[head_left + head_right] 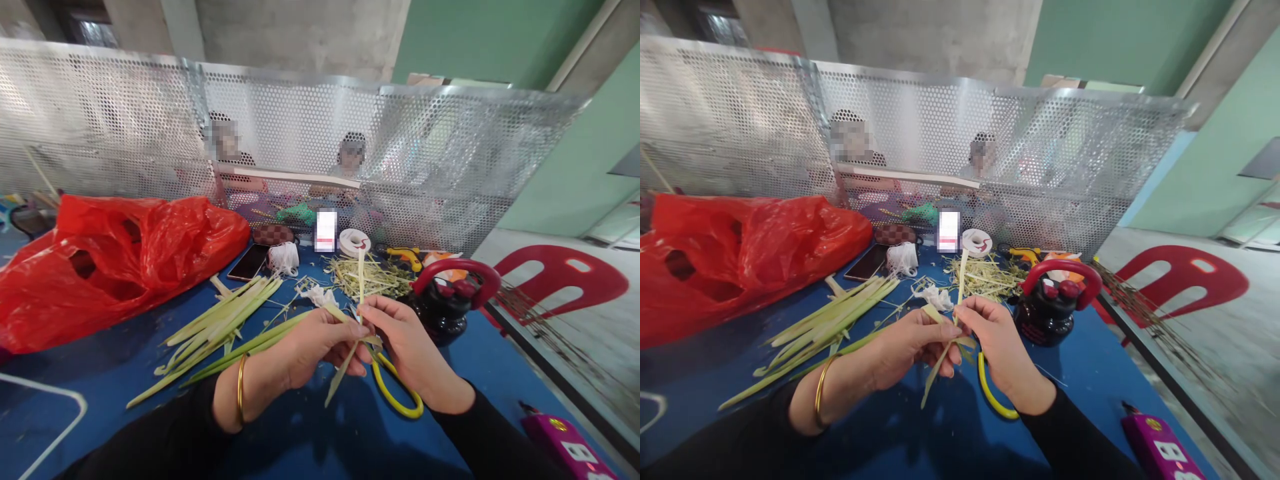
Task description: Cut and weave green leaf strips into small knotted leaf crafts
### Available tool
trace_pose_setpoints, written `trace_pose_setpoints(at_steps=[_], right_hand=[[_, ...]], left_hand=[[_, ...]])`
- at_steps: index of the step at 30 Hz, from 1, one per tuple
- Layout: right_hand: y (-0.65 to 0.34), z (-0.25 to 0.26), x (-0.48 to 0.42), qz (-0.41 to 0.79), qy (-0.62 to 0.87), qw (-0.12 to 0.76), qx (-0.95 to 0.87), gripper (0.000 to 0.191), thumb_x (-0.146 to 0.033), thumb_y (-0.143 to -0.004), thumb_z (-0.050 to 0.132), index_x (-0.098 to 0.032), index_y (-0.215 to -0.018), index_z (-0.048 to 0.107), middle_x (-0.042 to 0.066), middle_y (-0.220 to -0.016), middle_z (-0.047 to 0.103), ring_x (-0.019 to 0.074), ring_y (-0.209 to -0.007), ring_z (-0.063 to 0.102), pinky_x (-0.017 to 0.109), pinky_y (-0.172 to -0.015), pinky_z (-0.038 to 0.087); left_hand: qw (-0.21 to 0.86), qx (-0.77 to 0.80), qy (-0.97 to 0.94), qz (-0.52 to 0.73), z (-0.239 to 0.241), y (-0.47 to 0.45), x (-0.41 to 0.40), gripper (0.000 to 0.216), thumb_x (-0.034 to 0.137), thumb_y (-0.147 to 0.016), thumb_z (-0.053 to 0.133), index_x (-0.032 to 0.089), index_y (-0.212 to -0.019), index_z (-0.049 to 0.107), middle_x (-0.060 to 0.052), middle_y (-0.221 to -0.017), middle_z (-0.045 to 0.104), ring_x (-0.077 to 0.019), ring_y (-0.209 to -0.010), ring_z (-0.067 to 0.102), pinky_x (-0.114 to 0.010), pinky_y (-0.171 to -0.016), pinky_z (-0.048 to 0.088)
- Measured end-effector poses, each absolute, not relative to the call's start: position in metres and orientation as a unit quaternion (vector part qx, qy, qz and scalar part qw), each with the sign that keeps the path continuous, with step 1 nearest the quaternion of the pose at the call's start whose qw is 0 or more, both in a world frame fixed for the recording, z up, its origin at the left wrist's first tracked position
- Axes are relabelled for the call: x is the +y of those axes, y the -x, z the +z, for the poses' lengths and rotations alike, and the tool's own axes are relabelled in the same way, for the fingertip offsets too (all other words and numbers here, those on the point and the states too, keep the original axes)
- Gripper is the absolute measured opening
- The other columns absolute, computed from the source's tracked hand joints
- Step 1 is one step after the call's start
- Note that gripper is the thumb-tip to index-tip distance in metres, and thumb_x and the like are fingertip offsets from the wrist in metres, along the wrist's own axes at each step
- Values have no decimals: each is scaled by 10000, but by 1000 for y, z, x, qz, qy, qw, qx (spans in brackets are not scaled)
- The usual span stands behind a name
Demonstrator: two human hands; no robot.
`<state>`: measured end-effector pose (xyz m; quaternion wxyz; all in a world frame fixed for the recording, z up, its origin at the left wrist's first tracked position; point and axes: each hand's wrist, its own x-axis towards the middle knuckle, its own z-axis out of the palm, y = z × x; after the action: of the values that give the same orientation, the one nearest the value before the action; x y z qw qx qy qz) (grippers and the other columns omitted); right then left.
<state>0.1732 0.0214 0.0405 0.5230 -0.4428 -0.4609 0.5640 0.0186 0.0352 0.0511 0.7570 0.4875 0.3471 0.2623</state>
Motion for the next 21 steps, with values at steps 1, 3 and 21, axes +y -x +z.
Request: trace_pose_setpoints(at_steps=[1, 3, 21], right_hand=[[-172, 41, 21, 549, 448, 538, -458, 232, -309, -775, 700, -168, -640, 576, -42, -556, 494, 76, -503, 440, 208, -489, 350], [-170, 42, 21, 526, 453, 561, -450, 237, -308, -756, 715, -167, -626, 574, -46, -552, 473, 77, -529, 416, 202, -505, 345], [-180, 53, 14, 180, 529, 467, -685, 258, -346, -881, 559, -196, -680, 617, 4, -659, 603, 160, -637, 549, 253, -609, 424]], left_hand=[[758, 349, -485, 263, 50, -18, 35, 257, 384, -703, 708, 130, -734, 686, -32, -625, 687, -108, -490, 626, -200, -516, 448], [755, 355, -483, 265, 49, -18, 36, 252, 377, -699, 712, 128, -732, 689, -40, -637, 697, -112, -500, 635, -195, -510, 435], [709, 365, -406, 446, 56, -16, 47, 237, 338, -688, 768, 122, -771, 720, -106, -794, 750, -160, -715, 685, -251, -698, 510]])
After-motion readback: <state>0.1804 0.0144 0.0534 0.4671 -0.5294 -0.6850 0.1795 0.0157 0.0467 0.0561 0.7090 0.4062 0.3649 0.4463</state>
